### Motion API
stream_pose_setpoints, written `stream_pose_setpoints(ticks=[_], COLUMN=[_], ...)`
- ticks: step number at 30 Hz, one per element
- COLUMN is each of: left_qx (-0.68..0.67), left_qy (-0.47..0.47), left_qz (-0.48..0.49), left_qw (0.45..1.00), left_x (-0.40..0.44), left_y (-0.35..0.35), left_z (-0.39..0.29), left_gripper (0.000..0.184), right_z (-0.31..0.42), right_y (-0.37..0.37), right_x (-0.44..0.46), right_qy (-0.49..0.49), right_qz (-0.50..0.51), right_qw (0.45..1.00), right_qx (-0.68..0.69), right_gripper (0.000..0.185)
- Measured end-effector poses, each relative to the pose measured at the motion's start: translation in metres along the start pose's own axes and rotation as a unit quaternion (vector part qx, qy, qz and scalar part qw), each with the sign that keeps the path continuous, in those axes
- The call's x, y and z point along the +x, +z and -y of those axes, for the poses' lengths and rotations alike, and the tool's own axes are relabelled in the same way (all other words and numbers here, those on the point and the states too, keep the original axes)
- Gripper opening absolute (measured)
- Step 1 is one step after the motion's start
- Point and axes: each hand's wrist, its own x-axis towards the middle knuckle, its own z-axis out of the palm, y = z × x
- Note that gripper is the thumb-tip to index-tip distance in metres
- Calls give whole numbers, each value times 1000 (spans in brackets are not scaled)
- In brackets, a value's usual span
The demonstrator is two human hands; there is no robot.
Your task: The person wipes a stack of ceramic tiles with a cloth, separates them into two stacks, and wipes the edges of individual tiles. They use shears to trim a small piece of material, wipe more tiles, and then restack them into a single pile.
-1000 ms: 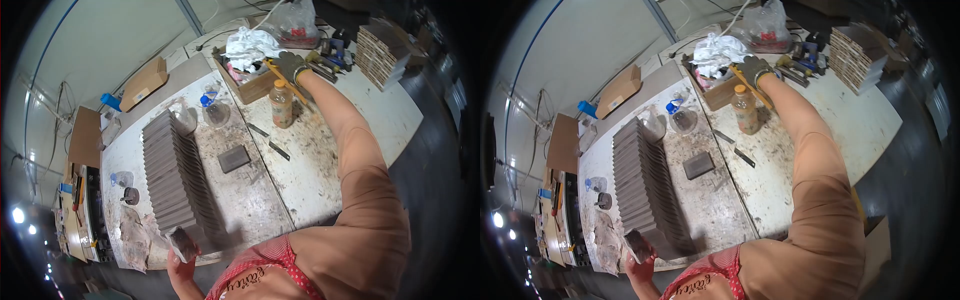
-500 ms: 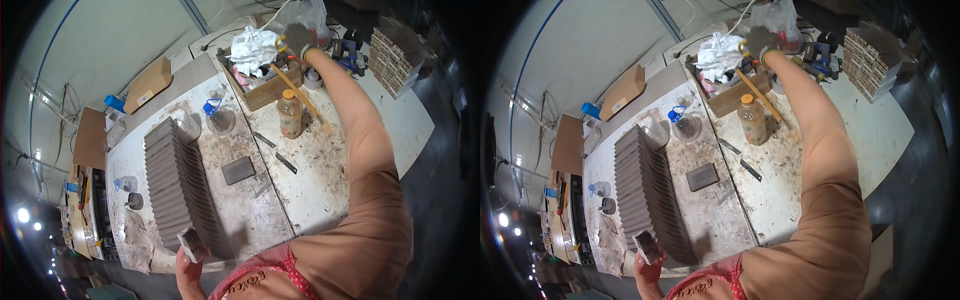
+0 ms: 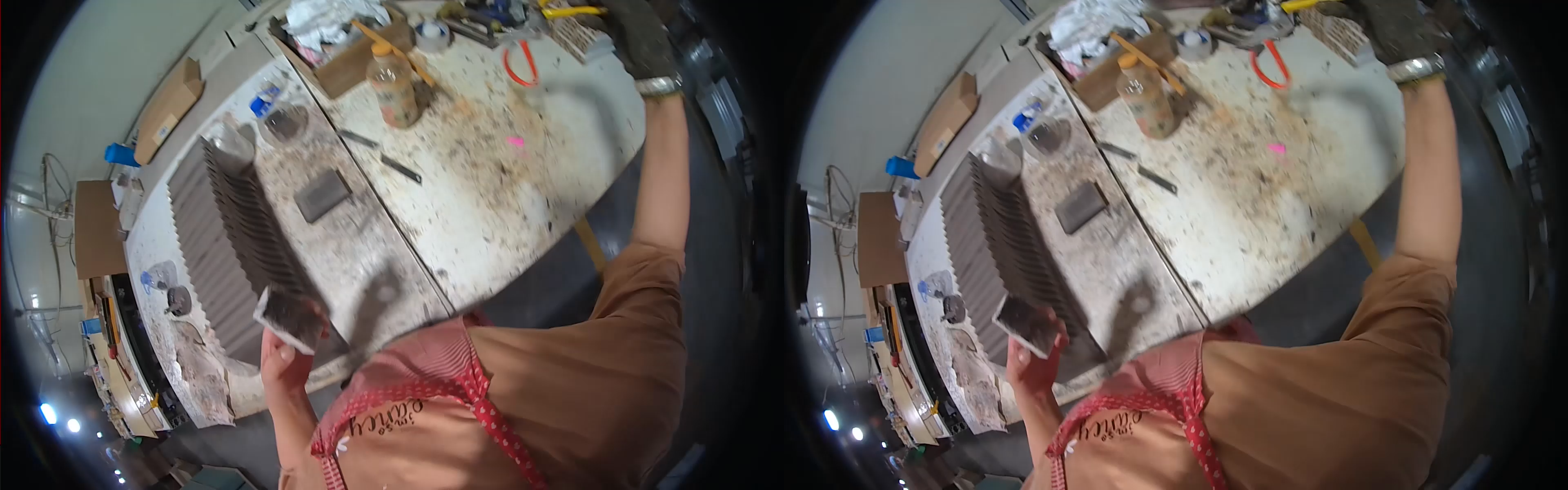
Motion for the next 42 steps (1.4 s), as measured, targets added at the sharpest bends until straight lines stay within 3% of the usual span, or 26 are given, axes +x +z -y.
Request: stream_pose_setpoints(ticks=[1,3,5,7,8,9,11,13,14,17,19,20,21,23,24,25,27,29,33,34,36,37,39,40,41,42], left_qx=[-3,-19,-64,-61,-63,-64,-102,-145,-151,-174,-262,-277,-247,-282,-267,-269,-280,-137,104,195,334,412,497,578,582,664], left_qy=[-12,-40,-81,-91,-88,-85,-86,-85,-84,-94,-116,-138,-146,-149,-145,-143,-206,-230,-116,-51,40,138,157,177,175,213], left_qz=[24,57,40,66,72,77,70,74,77,79,72,58,41,82,78,80,-19,-49,-110,-107,-113,-100,-53,-30,-25,-28], left_qw=[1000,997,994,992,992,991,989,983,982,977,955,949,957,944,949,949,937,962,982,974,935,895,852,796,794,716], left_x=[2,4,4,7,8,9,10,11,11,14,16,18,21,32,34,35,38,25,27,38,67,85,121,138,154,169], left_y=[4,11,16,17,14,11,8,8,6,-7,-13,-16,-15,-2,8,6,-7,-8,13,9,8,13,25,36,40,43], left_z=[1,9,18,25,29,33,37,40,44,56,61,63,64,60,53,59,82,102,90,87,84,84,80,77,83,92], left_gripper=[75,72,75,69,67,65,64,61,58,48,39,37,37,38,39,39,37,34,31,31,27,24,25,33,33,39], right_z=[22,-10,-21,-27,-37,-46,-47,-34,-38,-45,-29,-41,-38,-51,-56,-55,-48,-62,-71,-67,-59,-57,-56,-69,-82,-96], right_y=[-4,-23,2,41,48,55,71,83,85,85,92,94,96,98,100,103,111,106,97,94,91,94,98,99,98,96], right_x=[-27,-71,-120,-178,-205,-231,-288,-334,-350,-366,-350,-350,-340,-329,-324,-323,-318,-322,-319,-316,-315,-316,-317,-322,-329,-336], right_qy=[47,-53,109,150,-16,-183,-145,-14,-14,45,93,77,-11,-16,35,32,112,133,159,159,145,151,130,115,120,102], right_qz=[52,170,195,172,197,215,204,212,213,305,365,320,302,289,324,325,385,403,404,412,407,406,390,381,378,369], right_qw=[986,965,972,957,932,864,923,952,952,929,889,898,881,849,814,813,746,739,710,702,703,703,721,736,739,740], right_qx=[-149,-193,-74,-179,-305,-416,-294,-221,-218,-203,-261,-292,-364,-443,-480,-482,-531,-523,-555,-559,-564,-565,-558,-548,-546,-553], right_gripper=[31,42,37,10,10,12,16,22,22,33,40,46,54,64,70,70,75,82,89,88,83,83,75,67,67,61])
